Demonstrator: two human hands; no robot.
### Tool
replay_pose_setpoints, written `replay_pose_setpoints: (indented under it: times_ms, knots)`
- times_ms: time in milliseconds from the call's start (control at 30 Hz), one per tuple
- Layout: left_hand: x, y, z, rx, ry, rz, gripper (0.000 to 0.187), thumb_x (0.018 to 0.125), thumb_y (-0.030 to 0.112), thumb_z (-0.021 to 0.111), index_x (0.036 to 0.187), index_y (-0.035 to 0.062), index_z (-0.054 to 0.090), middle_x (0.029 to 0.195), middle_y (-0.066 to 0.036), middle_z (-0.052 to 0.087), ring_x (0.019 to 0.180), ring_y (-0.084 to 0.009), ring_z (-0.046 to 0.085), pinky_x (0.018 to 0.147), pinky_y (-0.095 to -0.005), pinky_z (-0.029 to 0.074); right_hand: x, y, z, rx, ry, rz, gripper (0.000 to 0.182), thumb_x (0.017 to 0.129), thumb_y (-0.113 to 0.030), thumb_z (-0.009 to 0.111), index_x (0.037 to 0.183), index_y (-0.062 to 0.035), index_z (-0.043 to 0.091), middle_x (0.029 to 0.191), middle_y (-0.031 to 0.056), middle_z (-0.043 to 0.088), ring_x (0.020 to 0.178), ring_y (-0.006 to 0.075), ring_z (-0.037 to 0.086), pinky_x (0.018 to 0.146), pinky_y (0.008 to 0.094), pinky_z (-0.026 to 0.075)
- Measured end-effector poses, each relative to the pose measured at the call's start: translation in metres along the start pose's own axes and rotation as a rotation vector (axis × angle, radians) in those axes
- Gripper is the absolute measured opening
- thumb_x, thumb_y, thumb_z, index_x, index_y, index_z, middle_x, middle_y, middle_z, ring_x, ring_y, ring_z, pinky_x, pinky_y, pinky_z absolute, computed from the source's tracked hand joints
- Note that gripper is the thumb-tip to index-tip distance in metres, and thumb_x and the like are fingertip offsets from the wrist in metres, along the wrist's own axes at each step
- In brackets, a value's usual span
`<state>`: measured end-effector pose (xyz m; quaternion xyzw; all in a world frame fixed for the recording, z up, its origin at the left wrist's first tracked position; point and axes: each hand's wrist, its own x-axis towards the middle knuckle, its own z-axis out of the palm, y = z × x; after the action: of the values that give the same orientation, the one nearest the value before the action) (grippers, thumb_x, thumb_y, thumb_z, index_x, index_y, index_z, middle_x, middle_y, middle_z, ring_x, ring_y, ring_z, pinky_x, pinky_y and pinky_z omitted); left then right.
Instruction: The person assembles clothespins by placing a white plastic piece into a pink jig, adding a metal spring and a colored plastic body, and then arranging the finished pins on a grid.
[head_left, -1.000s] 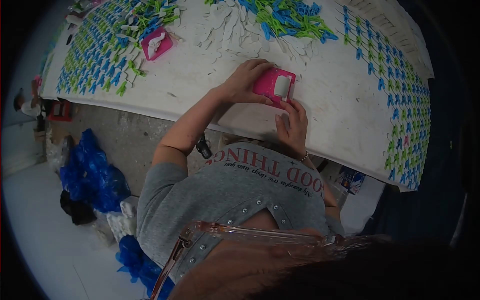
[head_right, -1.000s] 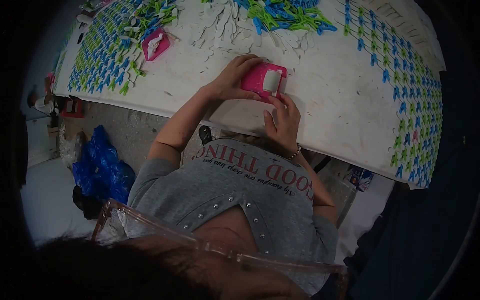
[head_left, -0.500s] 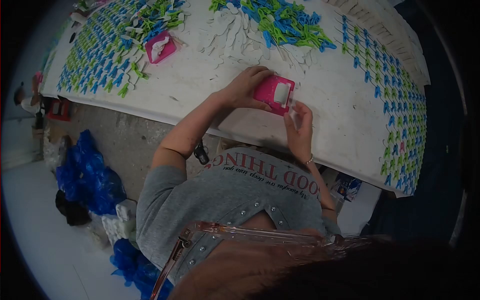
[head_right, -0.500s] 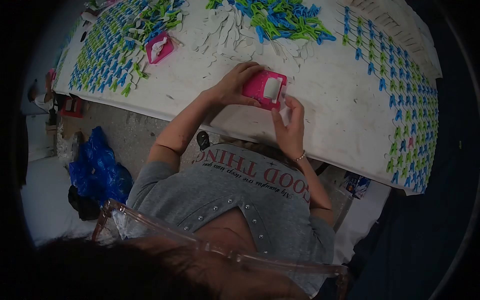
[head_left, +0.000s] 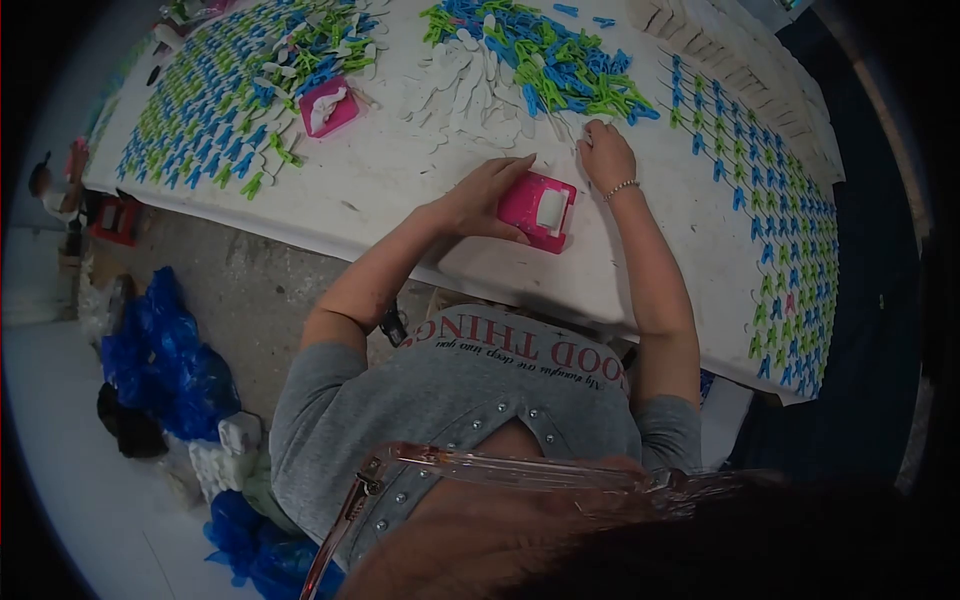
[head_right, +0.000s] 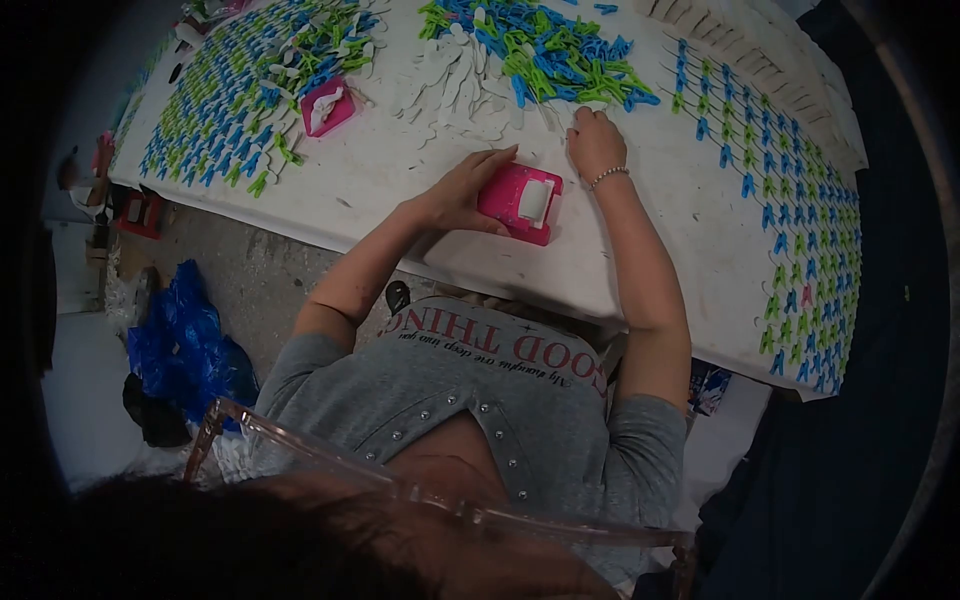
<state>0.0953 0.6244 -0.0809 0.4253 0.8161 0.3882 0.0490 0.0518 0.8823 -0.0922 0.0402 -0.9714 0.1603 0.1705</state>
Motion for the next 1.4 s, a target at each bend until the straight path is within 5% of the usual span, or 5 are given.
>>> replay_pose_setpoints:
  times_ms: [200, 467, 700, 1067, 1400]
  knots:
    - [-0.002, -0.010, -0.006, -0.096, -0.010, 0.040, 0.110, 0.063, 0.043, 0.084, 0.144, -0.0039, 0.025, 0.141, -0.027, 0.035, 0.133, -0.0376, 0.034, 0.111, -0.0428, 0.028, 0.009, 0.020, -0.004, 0.154, -0.131, 0.150, 0.021, 0.076, -0.015, 0.069, 0.092, -0.0044, 0.062, 0.085, 0.0149, 0.066, 0.079, 0.0319, 0.064, 0.070, 0.0384, 0.051]
    - [0.012, -0.038, -0.022, -0.251, 0.121, -0.026, 0.045, 0.087, 0.013, 0.067, 0.130, 0.0077, 0.053, 0.133, -0.008, 0.052, 0.120, -0.0191, 0.051, 0.100, -0.0317, 0.042, -0.025, 0.037, -0.061, -0.006, -0.021, 0.168, 0.011, 0.080, -0.013, 0.064, 0.087, -0.0052, 0.062, 0.081, 0.0149, 0.066, 0.074, 0.0309, 0.064, 0.066, 0.0392, 0.051]
    - [0.028, -0.052, -0.012, -0.441, 0.116, -0.425, 0.027, 0.090, 0.018, 0.063, 0.115, 0.0064, 0.064, 0.098, -0.005, 0.065, 0.086, -0.0125, 0.063, 0.076, -0.0290, 0.051, -0.073, -0.006, -0.063, 0.928, -0.045, 0.323, 0.014, 0.089, -0.009, 0.064, 0.099, -0.0005, 0.061, 0.085, 0.0029, 0.065, 0.075, 0.0091, 0.060, 0.066, 0.0223, 0.049]
    - [0.033, 0.016, -0.020, -0.572, 0.200, 0.077, 0.015, 0.090, 0.007, 0.063, 0.105, 0.0052, 0.064, 0.091, 0.001, 0.060, 0.077, -0.0043, 0.056, 0.070, -0.0196, 0.046, -0.097, -0.065, -0.056, 0.870, -0.005, 0.061, 0.012, 0.085, -0.005, 0.065, 0.097, -0.0004, 0.064, 0.084, 0.0048, 0.066, 0.074, 0.0112, 0.061, 0.069, 0.0241, 0.049]
    - [0.025, 0.018, -0.020, -0.393, 0.230, 0.099, 0.010, 0.087, 0.007, 0.065, 0.096, 0.0034, 0.063, 0.085, -0.005, 0.061, 0.079, -0.0128, 0.061, 0.069, -0.0259, 0.049, -0.095, -0.059, -0.051, 0.570, 0.050, -0.147, 0.009, 0.082, -0.004, 0.065, 0.091, -0.0033, 0.063, 0.080, 0.0082, 0.062, 0.075, 0.0203, 0.060, 0.067, 0.0303, 0.048]
